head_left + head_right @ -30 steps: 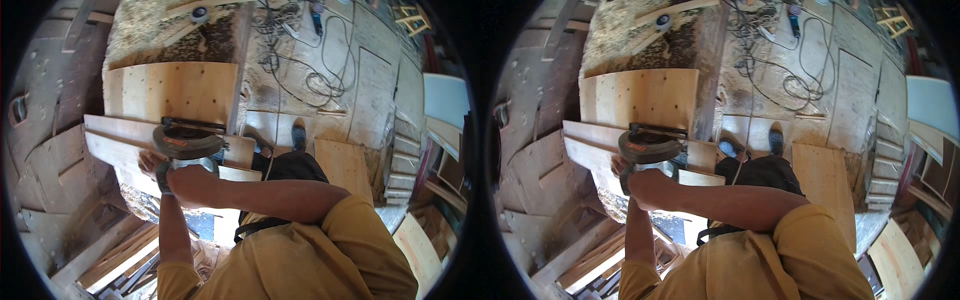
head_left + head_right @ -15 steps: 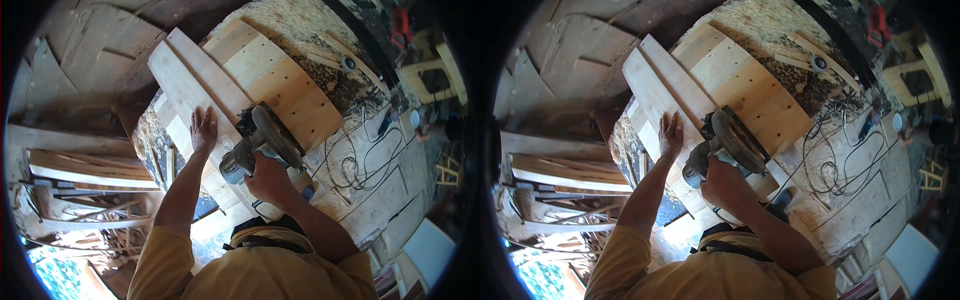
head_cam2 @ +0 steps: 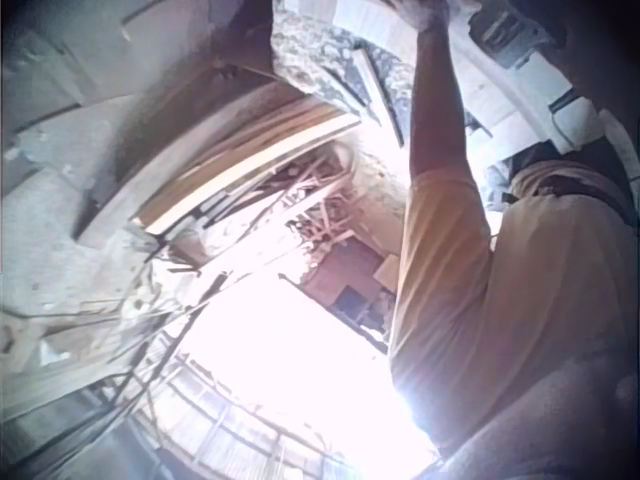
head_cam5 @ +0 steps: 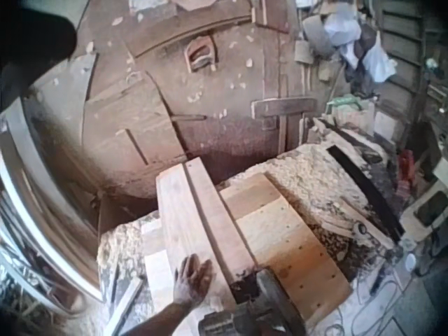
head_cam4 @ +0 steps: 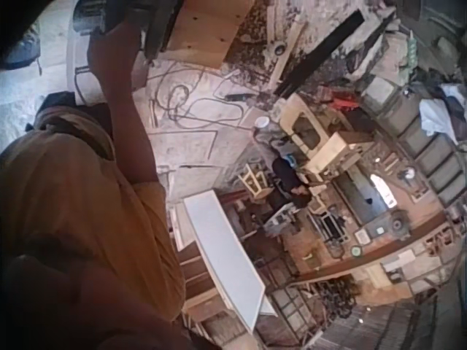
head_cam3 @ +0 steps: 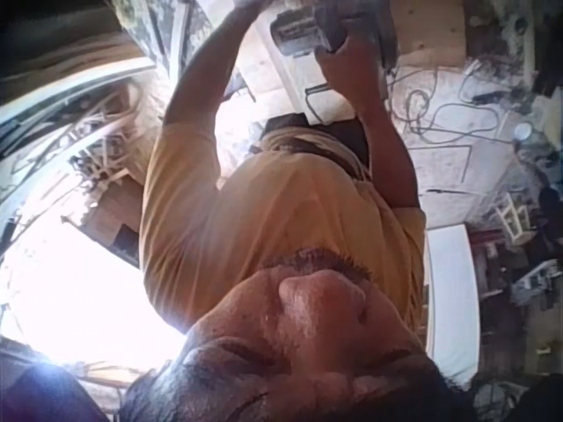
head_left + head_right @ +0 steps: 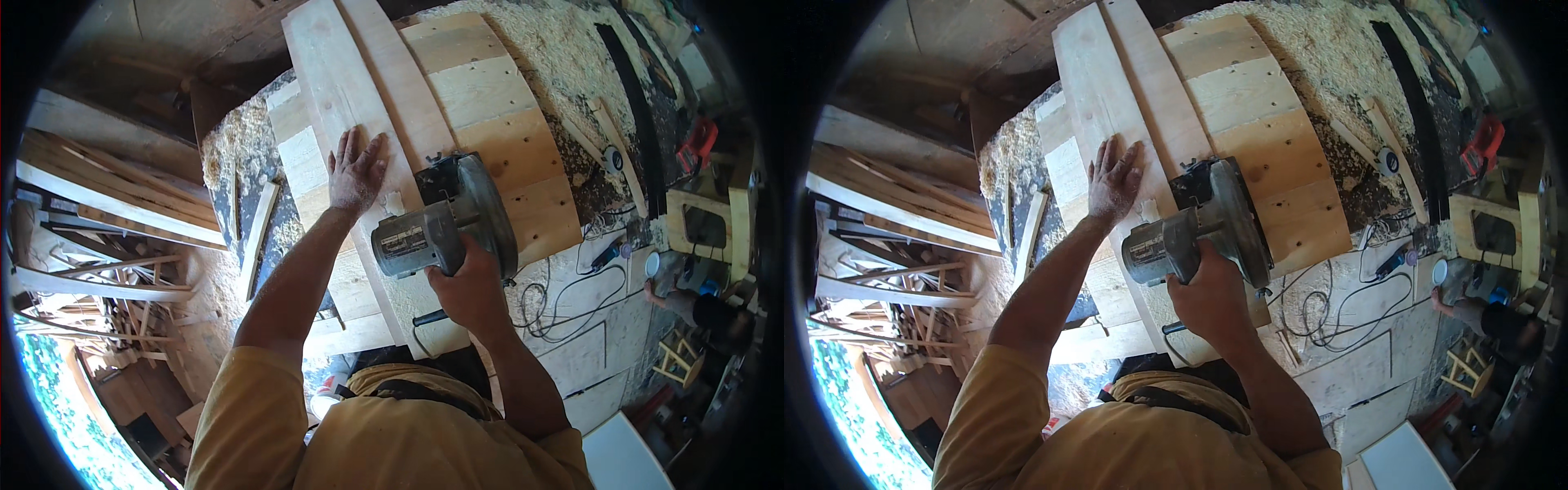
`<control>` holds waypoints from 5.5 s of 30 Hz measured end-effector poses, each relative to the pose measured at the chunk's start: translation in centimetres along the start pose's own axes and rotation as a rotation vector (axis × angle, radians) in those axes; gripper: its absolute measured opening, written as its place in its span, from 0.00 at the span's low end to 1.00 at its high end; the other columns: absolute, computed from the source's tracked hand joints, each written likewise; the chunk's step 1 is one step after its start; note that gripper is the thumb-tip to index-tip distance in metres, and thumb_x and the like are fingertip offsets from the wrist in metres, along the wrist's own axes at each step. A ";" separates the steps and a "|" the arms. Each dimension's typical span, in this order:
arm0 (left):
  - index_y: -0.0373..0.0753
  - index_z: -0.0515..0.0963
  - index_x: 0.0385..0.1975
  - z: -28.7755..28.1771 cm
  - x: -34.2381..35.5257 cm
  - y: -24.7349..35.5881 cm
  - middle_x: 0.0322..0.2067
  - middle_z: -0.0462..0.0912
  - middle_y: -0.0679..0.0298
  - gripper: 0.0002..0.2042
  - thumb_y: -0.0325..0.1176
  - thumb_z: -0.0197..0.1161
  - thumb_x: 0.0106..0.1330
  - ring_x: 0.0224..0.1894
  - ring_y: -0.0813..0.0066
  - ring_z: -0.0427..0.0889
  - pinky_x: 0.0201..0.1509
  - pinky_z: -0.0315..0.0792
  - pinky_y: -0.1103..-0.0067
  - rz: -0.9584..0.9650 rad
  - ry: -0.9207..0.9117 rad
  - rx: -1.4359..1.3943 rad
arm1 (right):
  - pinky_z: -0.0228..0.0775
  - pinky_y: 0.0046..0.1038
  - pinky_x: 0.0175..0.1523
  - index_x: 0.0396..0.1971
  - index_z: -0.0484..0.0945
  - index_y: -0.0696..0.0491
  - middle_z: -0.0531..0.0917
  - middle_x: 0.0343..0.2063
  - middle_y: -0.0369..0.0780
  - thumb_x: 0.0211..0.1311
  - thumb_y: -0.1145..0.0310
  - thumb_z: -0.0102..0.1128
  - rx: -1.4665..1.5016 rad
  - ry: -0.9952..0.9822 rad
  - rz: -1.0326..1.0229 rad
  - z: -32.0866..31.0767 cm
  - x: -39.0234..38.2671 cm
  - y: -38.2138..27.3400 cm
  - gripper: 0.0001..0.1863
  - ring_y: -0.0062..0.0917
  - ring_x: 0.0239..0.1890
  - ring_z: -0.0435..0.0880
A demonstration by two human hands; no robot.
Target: Cutting and planing wooden boards using power tools in a workshop.
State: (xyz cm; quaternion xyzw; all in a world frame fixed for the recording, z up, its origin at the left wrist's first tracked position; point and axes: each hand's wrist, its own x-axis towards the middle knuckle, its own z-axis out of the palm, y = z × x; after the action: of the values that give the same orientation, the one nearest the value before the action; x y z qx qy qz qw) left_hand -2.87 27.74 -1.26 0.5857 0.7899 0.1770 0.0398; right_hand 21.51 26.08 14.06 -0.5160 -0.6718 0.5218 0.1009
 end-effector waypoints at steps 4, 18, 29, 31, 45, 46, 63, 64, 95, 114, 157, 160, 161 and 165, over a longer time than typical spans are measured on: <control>0.58 0.66 0.60 -0.2 0.0 0.0 0.66 0.53 0.53 0.23 0.44 0.55 0.63 0.69 0.55 0.49 0.66 0.46 0.49 -0.008 0.004 -0.017 | 0.74 0.39 0.40 0.38 0.73 0.62 0.81 0.27 0.53 0.46 0.70 0.66 0.013 0.029 -0.024 0.3 0.5 0.2 0.19 0.47 0.34 0.82; 0.57 0.67 0.60 0.2 -0.5 -0.2 0.65 0.55 0.52 0.21 0.46 0.50 0.67 0.69 0.51 0.50 0.65 0.46 0.47 0.040 0.059 -0.059 | 0.73 0.35 0.39 0.35 0.75 0.60 0.81 0.27 0.50 0.45 0.71 0.67 0.072 0.064 -0.067 0.6 2.1 -0.9 0.16 0.43 0.31 0.83; 0.57 0.63 0.62 0.9 -0.2 -2.1 0.66 0.55 0.54 0.26 0.38 0.56 0.61 0.69 0.53 0.50 0.64 0.47 0.47 0.139 0.086 -0.085 | 0.72 0.34 0.41 0.35 0.75 0.62 0.81 0.28 0.49 0.44 0.73 0.67 0.025 0.119 -0.137 1.0 4.0 -1.7 0.17 0.39 0.32 0.82; 0.53 0.63 0.61 1.2 0.1 -2.6 0.65 0.55 0.54 0.26 0.38 0.56 0.61 0.69 0.52 0.50 0.64 0.48 0.47 0.142 0.116 -0.153 | 0.72 0.34 0.41 0.35 0.75 0.62 0.81 0.28 0.49 0.44 0.73 0.67 0.019 0.118 -0.106 1.3 4.2 -1.7 0.17 0.38 0.31 0.82; 0.43 0.57 0.63 -1.0 -15.8 2.2 0.64 0.54 0.45 0.30 0.35 0.56 0.59 0.67 0.45 0.49 0.67 0.41 0.51 -0.334 0.116 -0.187 | 0.71 0.31 0.35 0.28 0.75 0.63 0.80 0.20 0.44 0.47 0.70 0.63 0.005 0.094 0.019 0.9 4.8 -2.4 0.12 0.30 0.24 0.80; 0.42 0.55 0.64 -1.3 -17.9 3.6 0.65 0.51 0.46 0.32 0.37 0.57 0.59 0.68 0.46 0.46 0.67 0.39 0.48 -0.351 0.040 -0.184 | 0.71 0.31 0.34 0.27 0.75 0.63 0.79 0.19 0.45 0.46 0.70 0.63 -0.012 0.104 0.020 1.1 5.0 -2.0 0.12 0.31 0.23 0.80; 0.47 0.48 0.68 -0.3 -17.7 9.5 0.65 0.41 0.36 0.46 0.48 0.66 0.49 0.69 0.38 0.39 0.66 0.37 0.47 -0.309 -0.007 -0.191 | 0.73 0.35 0.40 0.32 0.75 0.63 0.81 0.27 0.51 0.44 0.71 0.65 -0.069 0.137 -0.107 1.0 5.9 -3.6 0.15 0.42 0.34 0.83; 0.47 0.49 0.68 -0.4 -17.6 9.5 0.65 0.41 0.35 0.46 0.49 0.65 0.50 0.68 0.38 0.40 0.66 0.37 0.47 -0.304 0.004 -0.183 | 0.73 0.35 0.40 0.32 0.75 0.63 0.81 0.27 0.51 0.44 0.71 0.65 -0.068 0.138 -0.113 1.0 6.1 -3.6 0.15 0.42 0.34 0.83; 0.49 0.52 0.67 -0.6 -17.1 9.3 0.63 0.44 0.33 0.42 0.49 0.65 0.53 0.68 0.36 0.41 0.66 0.40 0.48 -0.282 -0.005 -0.163 | 0.58 0.24 0.15 0.11 0.74 0.60 0.73 0.08 0.36 0.45 0.72 0.63 0.000 0.106 -0.220 2.0 12.0 -3.4 0.11 0.19 0.09 0.71; 0.43 0.55 0.65 -0.9 -17.1 9.6 0.63 0.42 0.33 0.41 0.52 0.65 0.52 0.67 0.35 0.43 0.66 0.42 0.48 -0.298 0.018 -0.203 | 0.62 0.28 0.17 0.10 0.73 0.62 0.73 0.08 0.38 0.44 0.70 0.63 0.150 0.061 -0.137 1.5 13.1 -5.1 0.14 0.22 0.10 0.72; 0.42 0.56 0.64 -1.1 -16.9 9.1 0.64 0.42 0.34 0.41 0.53 0.65 0.53 0.68 0.37 0.41 0.66 0.42 0.48 -0.318 -0.049 -0.184 | 0.62 0.26 0.18 0.11 0.72 0.59 0.73 0.10 0.39 0.43 0.74 0.62 0.176 0.049 -0.111 2.2 16.5 -7.9 0.10 0.22 0.11 0.71; 0.43 0.56 0.64 -1.1 -17.0 9.0 0.63 0.42 0.34 0.41 0.53 0.65 0.53 0.68 0.36 0.41 0.66 0.41 0.47 -0.319 -0.042 -0.207 | 0.62 0.27 0.18 0.11 0.72 0.59 0.73 0.10 0.39 0.44 0.74 0.62 0.179 0.052 -0.099 2.3 17.2 -7.9 0.10 0.22 0.11 0.72; 0.43 0.56 0.64 -1.1 -17.1 9.0 0.63 0.42 0.34 0.41 0.53 0.65 0.53 0.68 0.36 0.41 0.66 0.41 0.47 -0.321 -0.039 -0.206 | 0.62 0.27 0.18 0.11 0.72 0.59 0.73 0.10 0.39 0.44 0.74 0.62 0.179 0.056 -0.099 2.3 17.3 -8.0 0.10 0.22 0.11 0.72; 0.43 0.55 0.65 -1.2 -17.2 8.9 0.63 0.42 0.32 0.41 0.51 0.65 0.52 0.67 0.35 0.41 0.66 0.41 0.47 -0.297 -0.028 -0.232 | 0.62 0.27 0.18 0.11 0.72 0.59 0.73 0.10 0.39 0.44 0.74 0.62 0.178 0.047 -0.130 2.2 17.7 -8.5 0.10 0.22 0.11 0.72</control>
State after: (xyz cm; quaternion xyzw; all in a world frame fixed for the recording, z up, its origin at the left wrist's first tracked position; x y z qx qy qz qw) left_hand 10.26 13.58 0.26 0.4568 0.8413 0.2507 0.1437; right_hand 7.09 39.51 12.84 -0.4723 -0.6523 0.5596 0.1959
